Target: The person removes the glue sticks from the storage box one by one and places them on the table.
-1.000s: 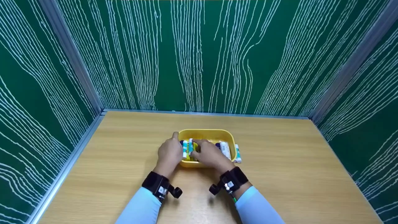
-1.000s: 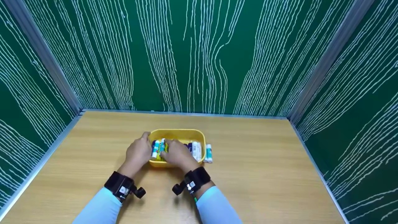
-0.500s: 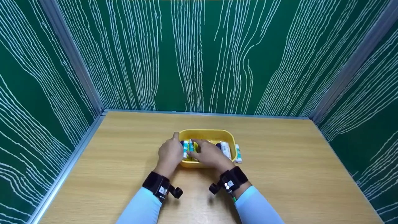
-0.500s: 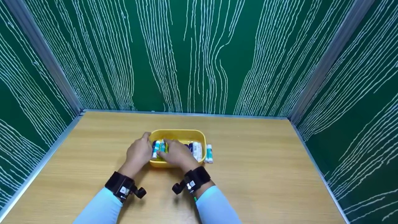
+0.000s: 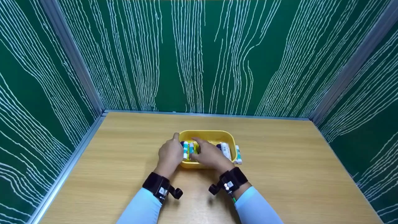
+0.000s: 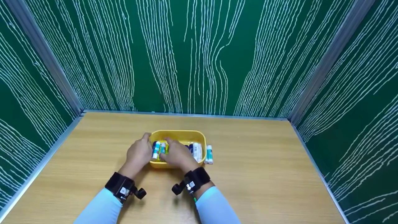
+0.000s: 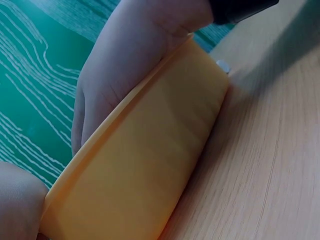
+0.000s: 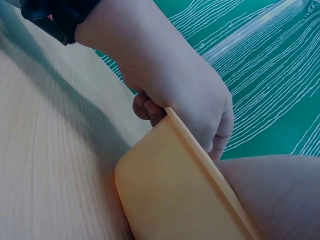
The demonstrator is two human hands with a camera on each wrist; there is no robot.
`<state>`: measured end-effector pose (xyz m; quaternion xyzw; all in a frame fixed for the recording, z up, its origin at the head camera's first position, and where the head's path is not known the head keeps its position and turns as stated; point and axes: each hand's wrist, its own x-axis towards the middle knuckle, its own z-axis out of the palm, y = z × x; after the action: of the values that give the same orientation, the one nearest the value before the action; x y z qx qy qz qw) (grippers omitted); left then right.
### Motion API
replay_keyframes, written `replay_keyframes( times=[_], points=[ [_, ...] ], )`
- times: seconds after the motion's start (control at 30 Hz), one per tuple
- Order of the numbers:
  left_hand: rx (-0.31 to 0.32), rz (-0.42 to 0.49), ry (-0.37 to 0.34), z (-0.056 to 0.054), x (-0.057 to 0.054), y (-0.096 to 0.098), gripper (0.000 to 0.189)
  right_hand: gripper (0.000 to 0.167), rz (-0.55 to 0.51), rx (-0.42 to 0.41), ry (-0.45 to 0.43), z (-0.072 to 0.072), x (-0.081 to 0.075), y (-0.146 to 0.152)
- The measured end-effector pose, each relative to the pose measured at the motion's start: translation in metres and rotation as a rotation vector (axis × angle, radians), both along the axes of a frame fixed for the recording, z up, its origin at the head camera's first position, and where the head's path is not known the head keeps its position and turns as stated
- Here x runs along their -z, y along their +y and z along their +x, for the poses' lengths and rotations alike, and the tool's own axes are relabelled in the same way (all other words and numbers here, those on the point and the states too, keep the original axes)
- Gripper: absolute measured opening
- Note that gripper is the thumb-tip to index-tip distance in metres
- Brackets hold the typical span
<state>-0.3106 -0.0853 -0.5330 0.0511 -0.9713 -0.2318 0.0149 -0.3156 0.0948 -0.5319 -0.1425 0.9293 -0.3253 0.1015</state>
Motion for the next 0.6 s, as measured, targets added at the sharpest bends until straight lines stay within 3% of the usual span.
replay_keyframes(
  times=[0.2, 0.6],
  points=[
    [0.0, -0.005, 0.001, -0.0005, -0.0003, 0.0001, 0.057, 0.068, 0.024, -0.014, -0.004, 0.0002, -0.0001, 0.0005],
    [-0.012, 0.008, -0.019, -0.0019, 0.0007, -0.0007, 0.059, 0.037, -0.14, -0.051, 0.02, -0.0006, 0.001, 0.0027]
  ],
)
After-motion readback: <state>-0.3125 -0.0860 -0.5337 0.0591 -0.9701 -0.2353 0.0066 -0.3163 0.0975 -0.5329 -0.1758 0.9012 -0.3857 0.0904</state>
